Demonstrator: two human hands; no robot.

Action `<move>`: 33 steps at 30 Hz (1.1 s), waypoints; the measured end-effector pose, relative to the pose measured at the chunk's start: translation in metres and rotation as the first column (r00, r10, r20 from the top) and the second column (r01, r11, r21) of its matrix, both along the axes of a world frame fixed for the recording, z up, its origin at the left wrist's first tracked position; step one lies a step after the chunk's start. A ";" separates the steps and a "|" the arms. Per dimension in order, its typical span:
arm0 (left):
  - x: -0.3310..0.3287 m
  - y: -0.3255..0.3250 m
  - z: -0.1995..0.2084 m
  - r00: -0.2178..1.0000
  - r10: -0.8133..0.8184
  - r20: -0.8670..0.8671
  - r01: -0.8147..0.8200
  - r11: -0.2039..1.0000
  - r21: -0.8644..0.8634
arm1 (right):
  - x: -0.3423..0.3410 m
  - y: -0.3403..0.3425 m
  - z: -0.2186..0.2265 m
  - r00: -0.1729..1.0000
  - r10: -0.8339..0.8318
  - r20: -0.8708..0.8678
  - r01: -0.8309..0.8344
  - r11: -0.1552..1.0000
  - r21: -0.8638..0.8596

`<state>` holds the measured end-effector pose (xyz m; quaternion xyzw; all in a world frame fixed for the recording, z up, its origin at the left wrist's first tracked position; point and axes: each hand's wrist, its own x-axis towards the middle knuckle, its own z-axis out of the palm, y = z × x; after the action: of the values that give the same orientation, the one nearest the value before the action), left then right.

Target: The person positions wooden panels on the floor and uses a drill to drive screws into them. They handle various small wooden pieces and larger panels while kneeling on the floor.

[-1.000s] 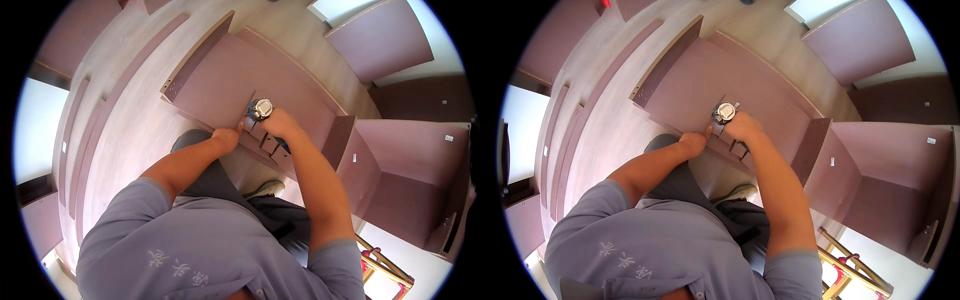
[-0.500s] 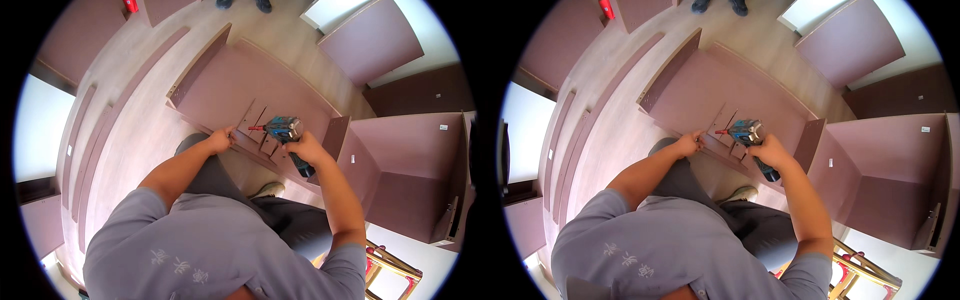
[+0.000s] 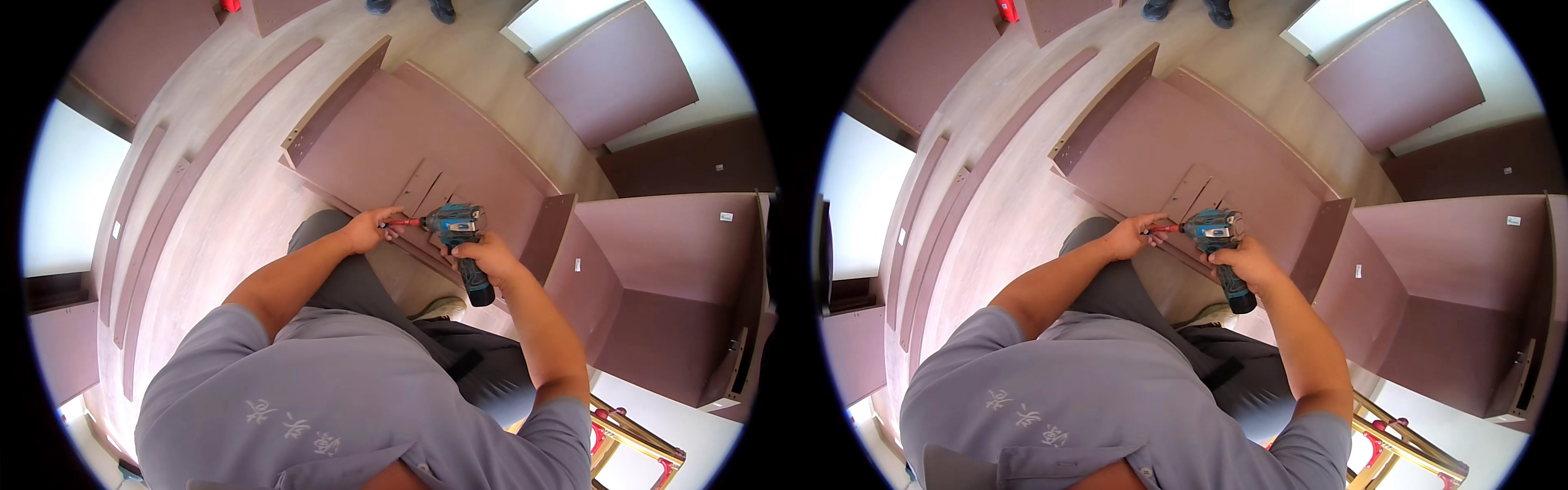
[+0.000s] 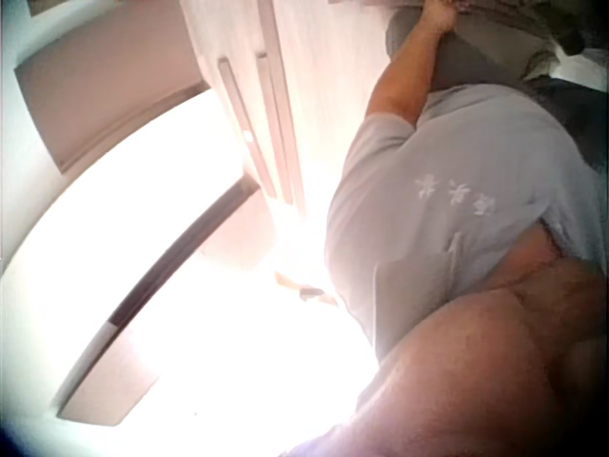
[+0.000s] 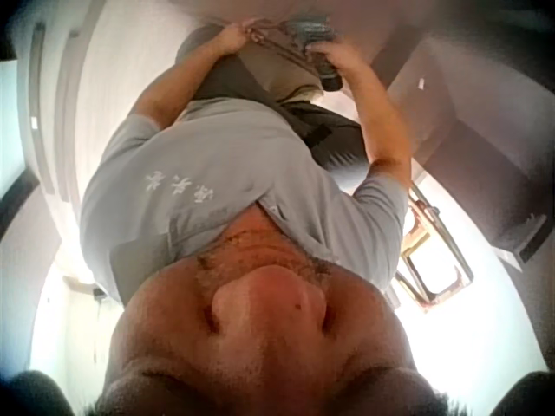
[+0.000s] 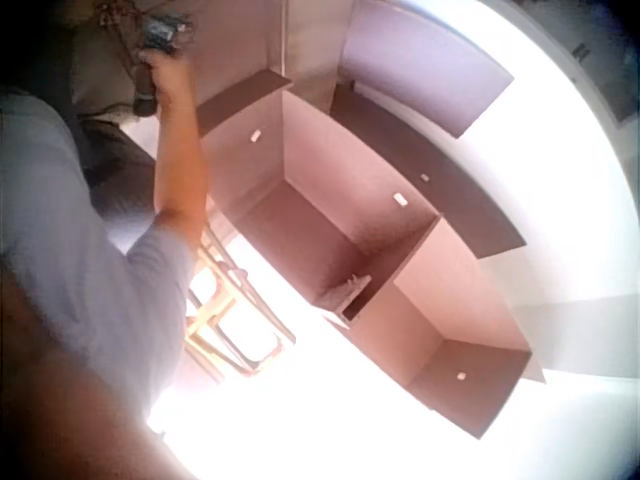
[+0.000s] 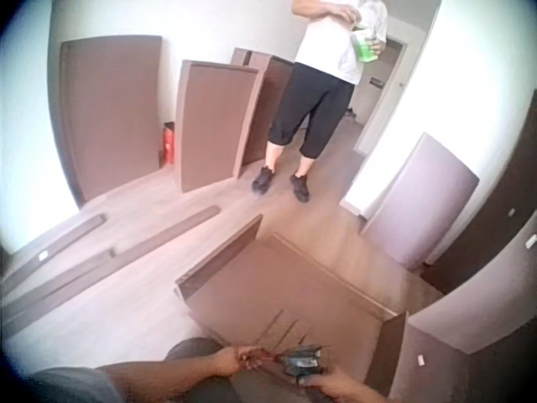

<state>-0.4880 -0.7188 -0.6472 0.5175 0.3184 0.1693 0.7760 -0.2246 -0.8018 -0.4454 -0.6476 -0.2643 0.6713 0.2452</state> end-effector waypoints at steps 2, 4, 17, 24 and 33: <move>-0.003 0.000 0.034 0.990 -0.071 -0.121 0.096 0.971 0.220 | 0.001 -0.005 -0.008 0.999 0.052 -0.001 -0.052 0.999 0.013; 0.004 0.001 0.043 0.986 -0.081 -0.146 0.127 0.932 0.340 | 0.007 -0.007 -0.019 0.992 0.106 0.062 -0.111 0.991 0.071; -0.001 -0.007 -0.017 1.000 -0.016 -0.008 0.017 0.990 0.139 | 0.016 -0.003 -0.014 0.976 0.129 0.178 -0.139 0.989 0.046; 0.005 -0.009 -0.030 0.999 -0.044 -0.015 0.045 0.987 0.154 | 0.026 0.002 -0.017 0.968 0.184 0.170 -0.193 0.980 0.038; 0.011 0.008 -0.004 0.977 -0.043 -0.207 0.117 0.925 0.361 | 0.041 0.008 -0.020 0.950 0.245 0.196 -0.249 0.968 0.000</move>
<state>-0.4769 -0.7105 -0.6512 0.6814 0.3337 0.1429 0.6355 -0.1833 -0.7935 -0.4652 -0.6687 -0.3741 0.6271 0.1403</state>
